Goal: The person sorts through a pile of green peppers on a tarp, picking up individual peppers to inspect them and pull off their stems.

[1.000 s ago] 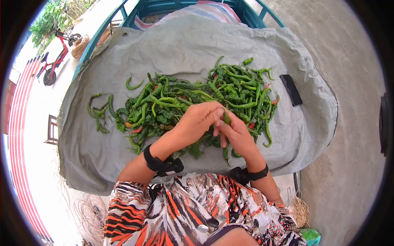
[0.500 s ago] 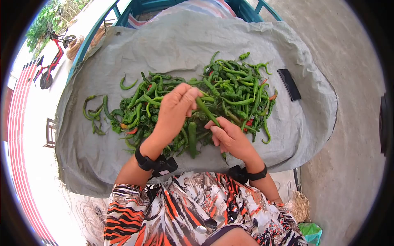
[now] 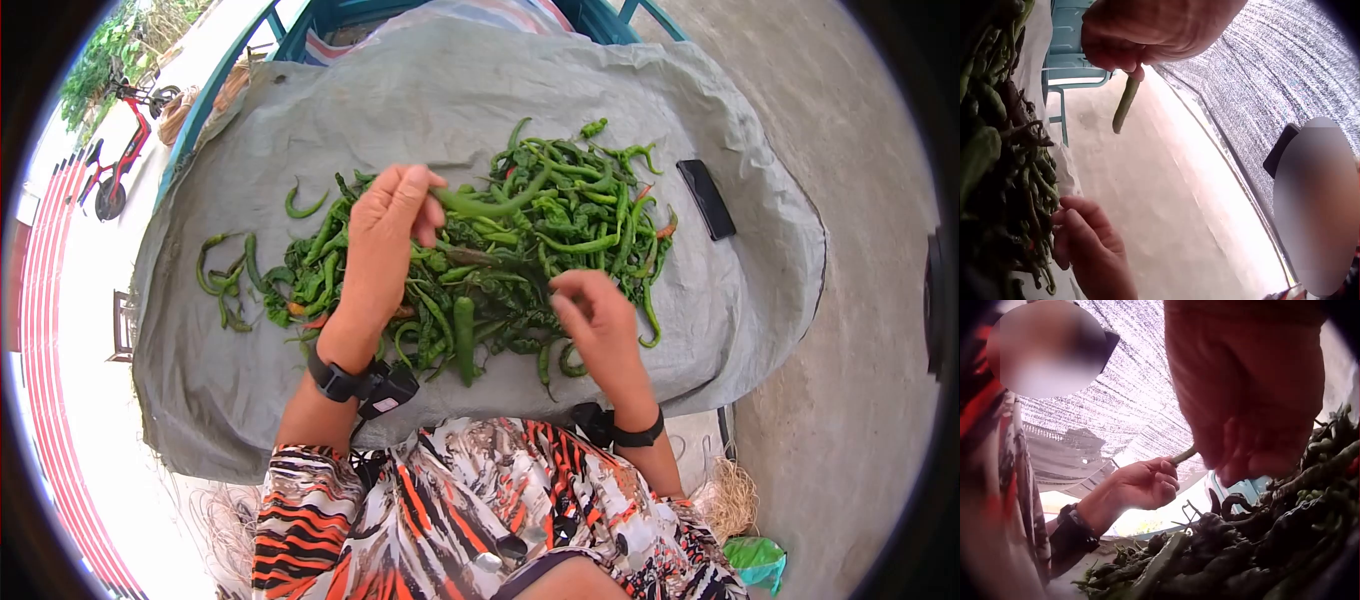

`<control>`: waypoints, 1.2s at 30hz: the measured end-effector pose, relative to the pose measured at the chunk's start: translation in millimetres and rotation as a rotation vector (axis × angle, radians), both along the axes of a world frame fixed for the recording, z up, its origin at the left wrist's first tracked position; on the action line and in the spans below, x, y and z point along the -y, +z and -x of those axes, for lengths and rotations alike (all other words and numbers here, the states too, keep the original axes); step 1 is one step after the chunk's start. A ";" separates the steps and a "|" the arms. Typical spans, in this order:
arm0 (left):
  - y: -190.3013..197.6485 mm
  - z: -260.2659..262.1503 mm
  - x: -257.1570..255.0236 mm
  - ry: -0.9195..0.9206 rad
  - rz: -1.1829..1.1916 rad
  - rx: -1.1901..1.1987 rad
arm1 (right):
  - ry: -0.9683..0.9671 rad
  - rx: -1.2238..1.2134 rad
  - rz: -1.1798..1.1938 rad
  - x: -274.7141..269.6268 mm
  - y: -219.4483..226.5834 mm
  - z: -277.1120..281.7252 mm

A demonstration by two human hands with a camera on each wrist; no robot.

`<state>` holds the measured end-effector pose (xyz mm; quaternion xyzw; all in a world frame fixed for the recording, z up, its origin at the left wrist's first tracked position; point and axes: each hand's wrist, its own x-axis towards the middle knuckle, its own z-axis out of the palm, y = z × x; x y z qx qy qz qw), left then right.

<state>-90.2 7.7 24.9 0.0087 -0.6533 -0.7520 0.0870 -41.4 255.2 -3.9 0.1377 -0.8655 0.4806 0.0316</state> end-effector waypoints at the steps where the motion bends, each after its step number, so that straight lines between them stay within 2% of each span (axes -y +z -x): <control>1: 4.0 2.0 -0.5 0.043 -0.018 -0.021 | -0.087 -0.061 -0.106 -4.4 5.2 2.4; 3: 6.2 3.1 -3.3 0.099 -0.018 -0.017 | -0.252 -0.133 -0.255 -13.9 4.5 5.9; 5: 6.3 3.4 -8.0 0.127 0.018 0.031 | -0.309 -0.140 -0.347 -20.7 2.1 5.8; 9: -7.9 3.0 -16.3 -0.232 0.132 0.040 | -0.300 -0.129 -0.473 -31.0 -6.2 6.6; 11: -9.3 -1.6 -25.9 -0.435 0.214 0.021 | -0.307 -0.044 -0.399 -32.6 -6.4 6.0; 14: -3.8 -11.8 -43.9 -0.530 0.317 -0.010 | -0.330 -0.033 -0.323 -31.9 -3.4 6.4; 18: -5.6 -19.3 -54.9 -0.521 0.467 -0.171 | -0.354 0.032 -0.216 -35.7 -7.4 4.8; 21: -11.7 -26.5 -62.7 -0.468 0.515 -0.215 | -0.299 0.137 0.227 -38.4 -10.4 0.1; 24: -11.1 -35.1 -75.8 -0.354 0.567 -0.307 | -0.288 0.013 0.355 -30.6 6.2 -9.6; 25: -9.9 -37.0 -79.3 -0.309 0.580 -0.345 | -0.280 -0.056 0.314 -30.3 10.9 -12.9; 28: -9.7 -39.7 -81.5 -0.362 0.589 -0.374 | -0.128 -0.094 0.260 -31.4 27.8 -21.8; 31: -14.7 -40.9 -76.3 -0.470 0.804 -0.393 | -0.073 0.040 0.453 -29.3 29.7 -27.5; 34: -16.5 -44.5 -70.3 -0.340 0.922 -0.369 | -0.120 0.063 0.624 -24.4 34.3 -27.4; 35: -15.1 -43.2 -66.0 -0.308 0.804 -0.254 | -0.155 0.057 0.599 -25.1 30.5 -27.1; 36: -12.1 -40.4 -60.6 -0.274 0.686 -0.139 | -0.138 0.126 0.477 -28.6 26.7 -26.4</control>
